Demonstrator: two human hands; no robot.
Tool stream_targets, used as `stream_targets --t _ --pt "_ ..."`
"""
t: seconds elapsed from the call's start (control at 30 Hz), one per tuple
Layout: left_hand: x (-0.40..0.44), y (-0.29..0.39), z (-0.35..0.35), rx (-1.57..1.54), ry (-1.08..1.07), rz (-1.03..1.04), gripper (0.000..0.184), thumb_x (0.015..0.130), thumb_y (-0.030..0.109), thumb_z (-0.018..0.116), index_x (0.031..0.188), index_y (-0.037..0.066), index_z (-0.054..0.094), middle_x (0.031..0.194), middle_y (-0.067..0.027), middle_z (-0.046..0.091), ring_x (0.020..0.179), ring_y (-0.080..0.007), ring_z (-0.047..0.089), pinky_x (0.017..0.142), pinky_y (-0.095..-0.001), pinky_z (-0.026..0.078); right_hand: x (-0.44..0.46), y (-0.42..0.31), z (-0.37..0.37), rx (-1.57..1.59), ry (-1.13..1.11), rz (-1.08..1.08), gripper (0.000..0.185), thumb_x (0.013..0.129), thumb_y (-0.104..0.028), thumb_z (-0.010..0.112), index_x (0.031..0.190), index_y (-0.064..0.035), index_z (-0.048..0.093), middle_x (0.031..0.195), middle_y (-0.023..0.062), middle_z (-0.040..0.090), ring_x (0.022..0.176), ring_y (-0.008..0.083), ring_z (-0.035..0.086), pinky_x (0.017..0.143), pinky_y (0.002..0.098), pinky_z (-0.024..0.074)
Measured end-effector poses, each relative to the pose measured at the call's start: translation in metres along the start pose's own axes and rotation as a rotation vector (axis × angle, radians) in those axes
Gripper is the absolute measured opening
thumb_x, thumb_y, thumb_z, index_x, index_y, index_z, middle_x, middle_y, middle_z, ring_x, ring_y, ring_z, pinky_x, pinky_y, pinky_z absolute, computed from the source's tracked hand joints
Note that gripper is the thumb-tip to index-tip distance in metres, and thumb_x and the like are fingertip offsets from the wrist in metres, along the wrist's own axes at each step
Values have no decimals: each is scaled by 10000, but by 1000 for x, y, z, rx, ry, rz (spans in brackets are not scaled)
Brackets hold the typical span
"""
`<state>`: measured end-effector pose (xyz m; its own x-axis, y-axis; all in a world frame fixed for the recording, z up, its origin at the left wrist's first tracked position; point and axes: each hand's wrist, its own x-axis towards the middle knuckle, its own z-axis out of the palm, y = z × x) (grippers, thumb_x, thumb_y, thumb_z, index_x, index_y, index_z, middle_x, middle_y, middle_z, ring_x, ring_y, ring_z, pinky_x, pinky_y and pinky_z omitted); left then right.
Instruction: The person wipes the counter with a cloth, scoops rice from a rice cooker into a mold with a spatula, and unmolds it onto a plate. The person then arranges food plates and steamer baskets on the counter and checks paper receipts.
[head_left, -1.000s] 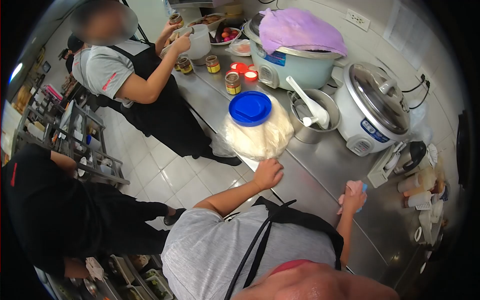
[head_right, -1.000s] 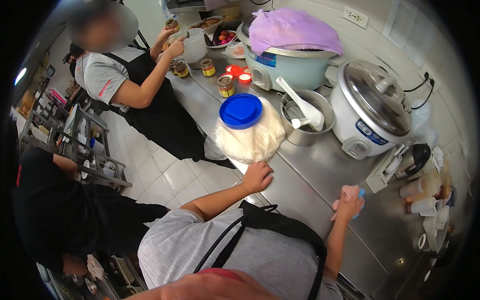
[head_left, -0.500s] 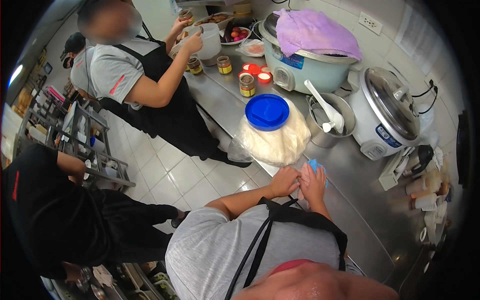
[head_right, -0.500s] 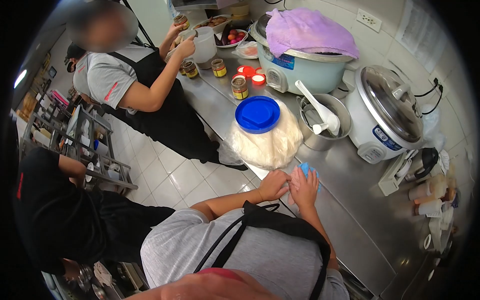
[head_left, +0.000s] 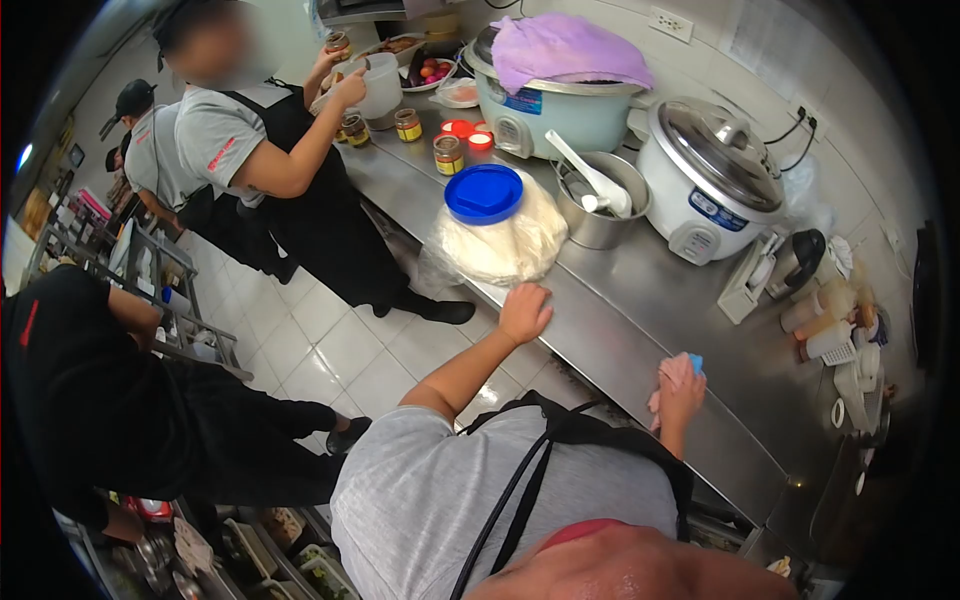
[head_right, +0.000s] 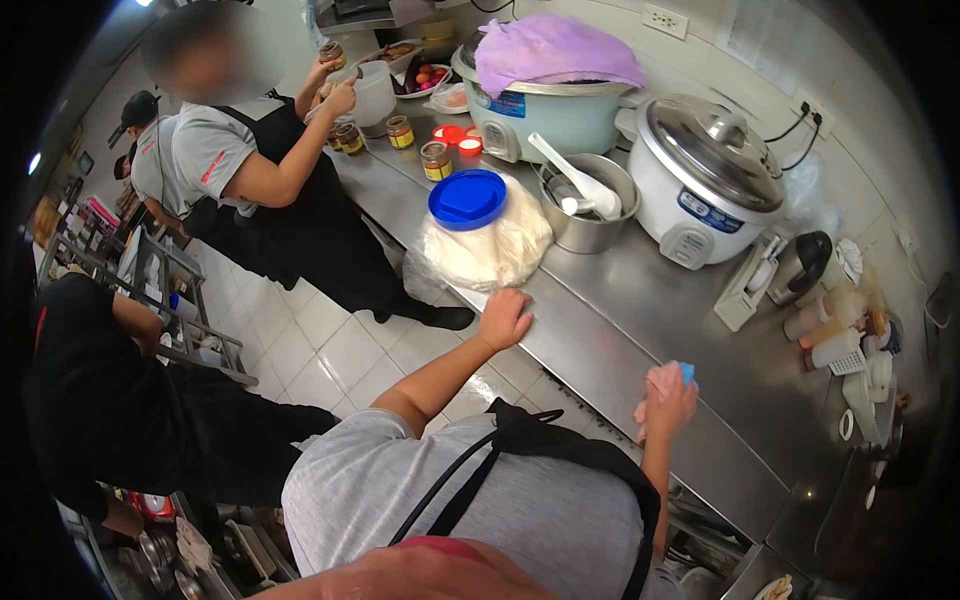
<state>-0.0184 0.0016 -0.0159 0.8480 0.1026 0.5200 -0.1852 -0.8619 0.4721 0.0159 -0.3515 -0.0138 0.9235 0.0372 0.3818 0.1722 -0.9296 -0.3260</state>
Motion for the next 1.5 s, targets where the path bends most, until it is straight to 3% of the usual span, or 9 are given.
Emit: stream_targets --t 0.27,0.77,0.8,0.9,1.03,1.1,1.17,1.27,1.5 --pt "-27 34 17 196 85 -156 412 697 270 564 1042 60 483 1121 -155 415 1103 -322 339 919 -437 254 -54 115 -77 -212 23 446 611 671 -416 621 1185 -139 442 1163 130 454 1102 298 381 886 466 307" --pt "-24 37 17 358 -71 -167 477 721 334 531 1125 101 430 1179 -160 366 1119 -340 296 910 -463 222 -40 251 -119 -401 179 1266 662 669 -569 500 1226 -223 399 1199 115 433 1132 315 345 882 503 267" --pt "-24 36 16 358 -87 -154 482 722 339 529 1129 102 427 1183 -162 364 1118 -341 297 910 -466 220 -24 211 -132 -379 121 1240 537 679 -519 510 1115 -204 510 1075 93 527 1026 276 465 846 445 335" --pt "-22 31 14 347 -140 -110 520 723 375 520 1155 107 411 1199 -173 353 1126 -354 287 901 -496 217 -4 239 -63 -48 136 472 342 696 -405 525 947 -182 591 881 53 594 833 226 564 743 354 415" --pt "-23 26 4 248 -190 -53 598 721 438 499 1193 91 378 1227 -182 333 1157 -362 262 901 -525 208 50 17 -65 255 -68 238 169 699 -218 530 833 -125 571 782 26 590 658 199 567 616 288 441" --pt "-24 21 -1 172 -211 -21 628 723 461 488 1205 78 362 1232 -185 328 1169 -361 253 908 -529 197 66 -30 -27 215 -265 121 261 657 -204 599 909 -138 579 876 57 585 776 242 561 679 331 439" --pt "-27 11 -2 57 -244 -23 682 732 472 466 1249 64 291 1245 -183 315 1186 -353 237 922 -530 168 59 -55 36 117 2 -172 416 625 -244 653 1023 -168 561 987 98 555 934 297 513 782 391 406" --pt "-28 -3 -4 -180 -257 -70 707 742 456 445 1284 63 217 1266 -168 294 1199 -319 234 944 -506 137 42 -128 60 231 -181 -339 541 623 -313 664 1126 -186 510 1126 137 474 1098 364 386 898 475 300" --pt "-18 -38 6 -673 -113 -364 338 821 142 428 1132 16 389 1013 -120 502 938 -208 482 811 -266 371 -5 -201 53 322 -365 -599 553 592 -263 674 1115 -183 513 1217 123 405 1151 363 326 936 492 254"
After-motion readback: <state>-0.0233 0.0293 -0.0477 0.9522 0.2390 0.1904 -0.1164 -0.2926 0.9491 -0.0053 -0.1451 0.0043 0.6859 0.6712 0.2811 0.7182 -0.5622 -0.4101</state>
